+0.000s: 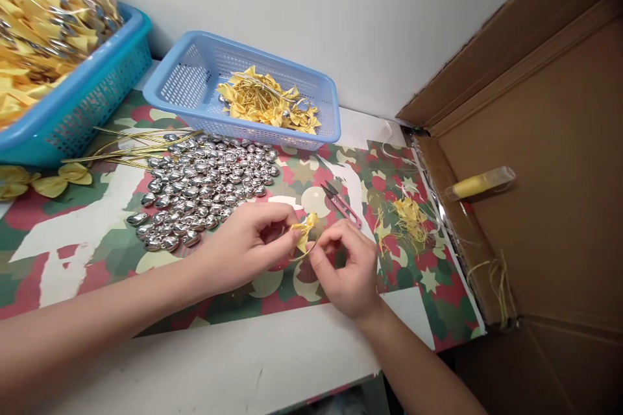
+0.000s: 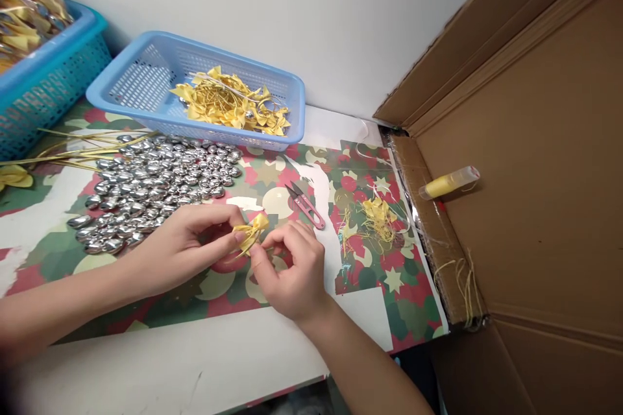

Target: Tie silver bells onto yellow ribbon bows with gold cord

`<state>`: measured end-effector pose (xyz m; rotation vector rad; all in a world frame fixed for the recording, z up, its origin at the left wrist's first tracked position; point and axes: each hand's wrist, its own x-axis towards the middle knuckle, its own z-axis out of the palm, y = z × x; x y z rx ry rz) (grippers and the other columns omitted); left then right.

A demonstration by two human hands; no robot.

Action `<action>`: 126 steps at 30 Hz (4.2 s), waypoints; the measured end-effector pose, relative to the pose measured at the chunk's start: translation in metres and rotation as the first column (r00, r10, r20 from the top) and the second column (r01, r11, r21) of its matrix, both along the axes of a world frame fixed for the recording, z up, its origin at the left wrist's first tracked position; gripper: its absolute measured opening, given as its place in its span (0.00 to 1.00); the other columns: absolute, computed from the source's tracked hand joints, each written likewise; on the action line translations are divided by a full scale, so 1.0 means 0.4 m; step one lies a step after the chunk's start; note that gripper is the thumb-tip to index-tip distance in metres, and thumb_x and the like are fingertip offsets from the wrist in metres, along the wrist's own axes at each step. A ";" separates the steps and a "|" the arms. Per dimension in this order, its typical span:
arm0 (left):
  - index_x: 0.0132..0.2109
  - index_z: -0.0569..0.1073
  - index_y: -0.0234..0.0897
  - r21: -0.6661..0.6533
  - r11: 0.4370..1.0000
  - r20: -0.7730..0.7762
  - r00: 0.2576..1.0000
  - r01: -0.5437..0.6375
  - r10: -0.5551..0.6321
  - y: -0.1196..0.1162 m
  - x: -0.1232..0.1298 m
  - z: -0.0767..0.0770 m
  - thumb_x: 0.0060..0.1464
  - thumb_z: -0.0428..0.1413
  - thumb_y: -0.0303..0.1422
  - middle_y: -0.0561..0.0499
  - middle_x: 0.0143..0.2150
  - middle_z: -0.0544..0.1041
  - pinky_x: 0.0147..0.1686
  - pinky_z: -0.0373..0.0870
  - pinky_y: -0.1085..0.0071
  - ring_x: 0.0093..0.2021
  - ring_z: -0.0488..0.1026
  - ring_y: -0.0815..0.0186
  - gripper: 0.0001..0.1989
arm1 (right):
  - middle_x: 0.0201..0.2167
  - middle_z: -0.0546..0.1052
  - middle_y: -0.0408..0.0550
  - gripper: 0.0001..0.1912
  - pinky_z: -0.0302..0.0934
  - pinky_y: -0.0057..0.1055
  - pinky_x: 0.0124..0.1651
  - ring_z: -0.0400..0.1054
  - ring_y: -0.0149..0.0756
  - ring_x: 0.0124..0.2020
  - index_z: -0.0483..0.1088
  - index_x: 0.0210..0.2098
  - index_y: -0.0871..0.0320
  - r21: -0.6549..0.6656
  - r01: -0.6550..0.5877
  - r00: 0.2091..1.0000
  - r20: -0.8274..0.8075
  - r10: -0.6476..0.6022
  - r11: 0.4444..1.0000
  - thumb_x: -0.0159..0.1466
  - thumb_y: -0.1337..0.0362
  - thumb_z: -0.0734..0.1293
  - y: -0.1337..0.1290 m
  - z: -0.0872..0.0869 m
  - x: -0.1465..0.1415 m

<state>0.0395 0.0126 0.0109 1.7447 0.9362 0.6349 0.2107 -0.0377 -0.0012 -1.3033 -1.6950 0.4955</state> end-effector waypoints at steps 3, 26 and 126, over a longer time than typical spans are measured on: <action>0.30 0.66 0.36 -0.120 0.992 0.118 0.991 -0.043 0.058 -0.007 0.007 -0.010 0.58 0.52 0.33 0.58 0.22 0.65 0.20 0.58 0.77 0.21 0.62 0.74 0.09 | 0.22 0.68 0.41 0.04 0.61 0.29 0.32 0.62 0.30 0.26 0.66 0.28 0.57 0.018 0.022 1.000 -0.019 -0.021 1.000 0.58 0.68 0.66 -0.005 -0.002 -0.011; 0.38 0.77 0.37 0.287 0.954 -0.015 0.996 -0.084 0.092 -0.008 0.008 -0.007 0.57 0.54 0.29 0.56 0.28 0.77 0.21 0.59 0.78 0.20 0.62 0.76 0.07 | 0.26 0.68 0.42 0.06 0.62 0.27 0.30 0.64 0.30 0.28 0.63 0.29 0.57 -0.263 -0.015 0.983 -0.179 -0.033 0.965 0.63 0.66 0.62 -0.001 -0.021 -0.023; 0.32 0.72 0.37 0.261 0.959 -0.199 0.978 0.115 -0.063 0.028 -0.031 -0.050 0.51 0.53 0.28 0.59 0.19 0.70 0.22 0.56 0.79 0.19 0.63 0.75 0.04 | 0.31 0.71 0.42 0.04 0.64 0.25 0.32 0.66 0.28 0.29 0.63 0.35 0.55 -0.328 -0.201 0.967 -0.215 0.135 0.923 0.61 0.69 0.64 0.014 -0.023 -0.006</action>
